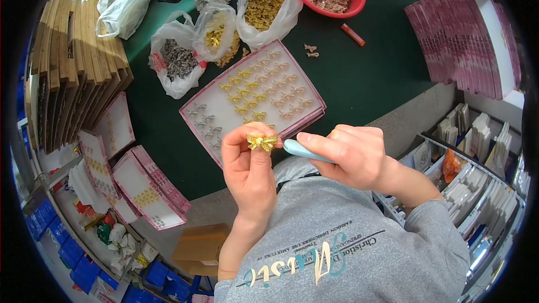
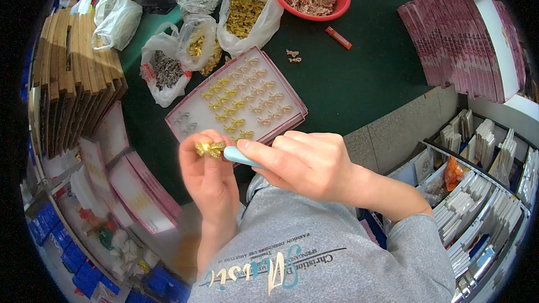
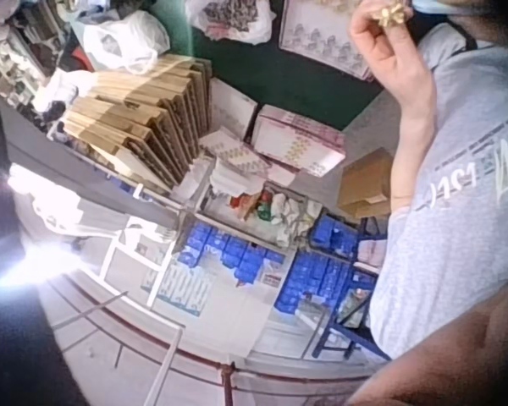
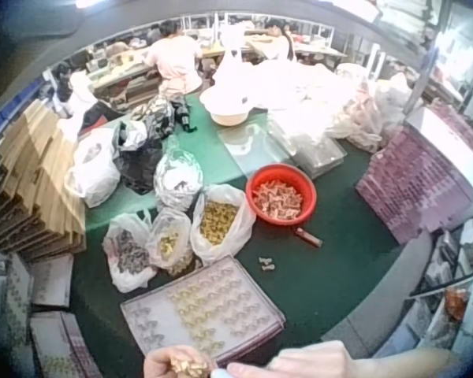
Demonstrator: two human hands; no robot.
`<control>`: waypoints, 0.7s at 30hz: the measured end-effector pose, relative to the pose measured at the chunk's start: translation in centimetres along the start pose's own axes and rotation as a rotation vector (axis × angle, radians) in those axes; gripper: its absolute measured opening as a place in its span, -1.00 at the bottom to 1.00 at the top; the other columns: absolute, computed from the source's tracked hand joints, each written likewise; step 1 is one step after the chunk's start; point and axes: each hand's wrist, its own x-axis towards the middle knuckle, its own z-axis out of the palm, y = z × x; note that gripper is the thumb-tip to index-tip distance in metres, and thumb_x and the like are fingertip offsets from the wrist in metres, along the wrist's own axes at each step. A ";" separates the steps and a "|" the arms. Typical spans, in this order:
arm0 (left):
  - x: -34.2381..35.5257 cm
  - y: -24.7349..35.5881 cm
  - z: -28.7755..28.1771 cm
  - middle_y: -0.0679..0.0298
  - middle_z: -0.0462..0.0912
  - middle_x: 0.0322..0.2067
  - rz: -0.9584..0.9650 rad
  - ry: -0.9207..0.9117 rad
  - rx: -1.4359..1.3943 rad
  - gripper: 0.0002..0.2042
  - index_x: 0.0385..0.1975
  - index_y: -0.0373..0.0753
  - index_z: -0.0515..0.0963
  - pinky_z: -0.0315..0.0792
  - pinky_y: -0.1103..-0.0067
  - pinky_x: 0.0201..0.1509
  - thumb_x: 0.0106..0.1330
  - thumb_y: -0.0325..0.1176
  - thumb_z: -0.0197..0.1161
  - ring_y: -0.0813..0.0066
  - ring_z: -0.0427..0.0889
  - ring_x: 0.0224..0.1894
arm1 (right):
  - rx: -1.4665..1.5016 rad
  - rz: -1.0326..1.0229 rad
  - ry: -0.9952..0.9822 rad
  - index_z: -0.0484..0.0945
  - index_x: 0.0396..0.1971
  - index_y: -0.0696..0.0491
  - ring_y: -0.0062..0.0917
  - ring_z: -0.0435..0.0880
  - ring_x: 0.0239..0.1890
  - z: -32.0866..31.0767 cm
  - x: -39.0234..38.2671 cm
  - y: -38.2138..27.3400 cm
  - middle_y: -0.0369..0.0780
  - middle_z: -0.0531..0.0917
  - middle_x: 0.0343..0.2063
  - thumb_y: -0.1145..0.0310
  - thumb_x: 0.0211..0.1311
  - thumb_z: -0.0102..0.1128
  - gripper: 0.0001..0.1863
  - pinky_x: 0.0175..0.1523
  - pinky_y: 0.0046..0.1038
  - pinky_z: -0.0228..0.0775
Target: The person uses a small blue tool to apply a substance to a gold star-shaped object held in their left hand. They repeatedly rub the tool over the surface of the star, rotating it to cover different areas. The workspace contains trays of similar objects and bags of materials.
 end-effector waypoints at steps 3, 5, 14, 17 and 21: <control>0.1 -0.2 -0.3 0.17 0.40 -0.30 0.054 -0.029 0.088 -0.90 -0.26 -0.30 0.28 0.34 0.63 -0.16 0.29 -0.51 0.01 0.54 0.41 -0.30 | -0.003 -0.024 0.006 0.51 -0.20 0.13 -0.61 0.40 -0.74 0.0 0.3 -0.1 -0.33 0.41 -0.72 0.47 -0.28 0.37 -0.52 -0.68 -0.60 0.21; 0.0 -0.1 -0.3 0.17 0.40 -0.31 0.084 -0.037 0.154 -0.92 -0.28 -0.30 0.28 0.34 0.63 -0.16 0.29 -0.51 0.00 0.54 0.41 -0.30 | 0.000 -0.031 -0.007 0.52 -0.21 0.13 -0.62 0.40 -0.74 -0.1 0.4 -0.2 -0.34 0.40 -0.72 0.47 -0.27 0.36 -0.54 -0.69 -0.61 0.20; 0.1 -0.1 -0.4 0.20 0.36 -0.33 0.105 -0.058 0.214 -0.88 -0.27 -0.26 0.27 0.30 0.60 -0.19 0.28 -0.46 0.05 0.48 0.37 -0.30 | -0.029 -0.034 -0.028 0.54 -0.24 0.15 -0.65 0.44 -0.70 -0.3 0.4 -0.2 -0.36 0.41 -0.70 0.44 -0.24 0.30 -0.59 -0.67 -0.63 0.22; 0.1 -0.2 -0.4 0.20 0.36 -0.33 0.101 -0.058 0.206 -0.88 -0.27 -0.27 0.27 0.30 0.59 -0.19 0.27 -0.46 0.05 0.48 0.36 -0.30 | -0.027 -0.034 -0.015 0.55 -0.24 0.15 -0.65 0.43 -0.71 -0.2 0.4 -0.2 -0.36 0.40 -0.71 0.44 -0.24 0.30 -0.59 -0.68 -0.63 0.22; 0.1 -0.2 -0.4 0.20 0.36 -0.33 0.095 -0.060 0.196 -0.87 -0.27 -0.27 0.27 0.29 0.59 -0.18 0.27 -0.46 0.06 0.47 0.36 -0.30 | -0.027 -0.031 -0.030 0.55 -0.24 0.15 -0.66 0.42 -0.71 -0.3 0.4 -0.2 -0.37 0.39 -0.72 0.44 -0.25 0.30 -0.59 -0.69 -0.63 0.21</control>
